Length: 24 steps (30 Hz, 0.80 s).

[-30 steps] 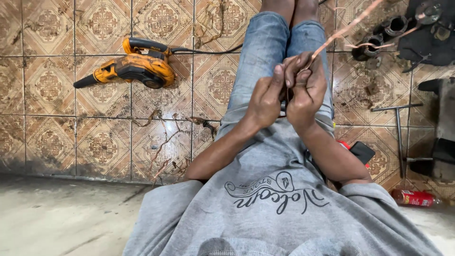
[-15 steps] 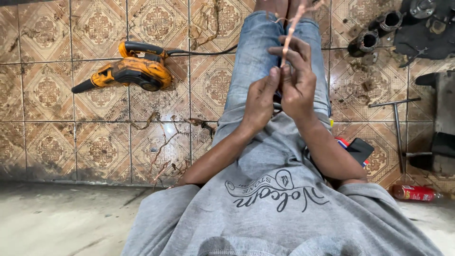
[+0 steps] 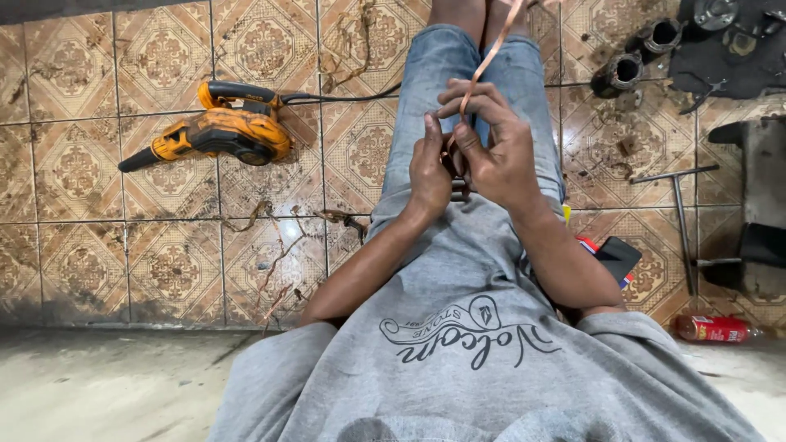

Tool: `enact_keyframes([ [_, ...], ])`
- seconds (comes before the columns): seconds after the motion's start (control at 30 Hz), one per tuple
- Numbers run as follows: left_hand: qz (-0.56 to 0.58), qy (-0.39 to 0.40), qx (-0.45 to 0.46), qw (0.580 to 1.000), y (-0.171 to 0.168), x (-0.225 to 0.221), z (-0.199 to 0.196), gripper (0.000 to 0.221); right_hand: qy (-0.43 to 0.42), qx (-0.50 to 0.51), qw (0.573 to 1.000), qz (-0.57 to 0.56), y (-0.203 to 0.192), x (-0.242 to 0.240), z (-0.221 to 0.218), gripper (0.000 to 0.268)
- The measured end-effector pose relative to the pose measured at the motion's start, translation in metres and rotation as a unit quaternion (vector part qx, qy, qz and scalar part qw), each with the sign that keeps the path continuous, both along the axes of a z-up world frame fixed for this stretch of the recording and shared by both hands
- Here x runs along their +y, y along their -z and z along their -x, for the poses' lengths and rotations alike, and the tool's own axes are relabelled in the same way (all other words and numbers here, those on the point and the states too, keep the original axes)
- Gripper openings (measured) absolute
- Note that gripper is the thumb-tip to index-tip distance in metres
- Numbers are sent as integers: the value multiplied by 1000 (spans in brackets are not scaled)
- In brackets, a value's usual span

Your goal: Stripping and bending copper wires using pliers while sitting on the floor

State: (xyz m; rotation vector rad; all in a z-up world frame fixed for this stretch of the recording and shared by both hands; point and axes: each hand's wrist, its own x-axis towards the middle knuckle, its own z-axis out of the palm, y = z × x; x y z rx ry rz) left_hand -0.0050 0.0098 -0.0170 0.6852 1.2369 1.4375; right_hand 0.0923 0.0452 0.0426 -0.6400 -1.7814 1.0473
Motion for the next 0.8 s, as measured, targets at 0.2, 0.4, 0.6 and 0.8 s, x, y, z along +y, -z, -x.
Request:
enact_keyframes([
  [0.2, -21, -77, -26, 997, 29, 5, -12, 60, 25, 44, 999, -5, 8, -7, 11, 36],
  [0.4, -38, -105, 8, 994, 40, 2, -13, 58, 18, 86, 996, 9, 12, -12, 18, 22],
  [0.6, -86, 14, -232, 969, 64, -4, -15, 72, -47, 147, 984, 92, 31, 10, -2, 27],
  [0.8, -65, 50, -148, 986, 44, -6, -13, 52, -41, 86, 987, 128, 13, 2, -6, 16],
])
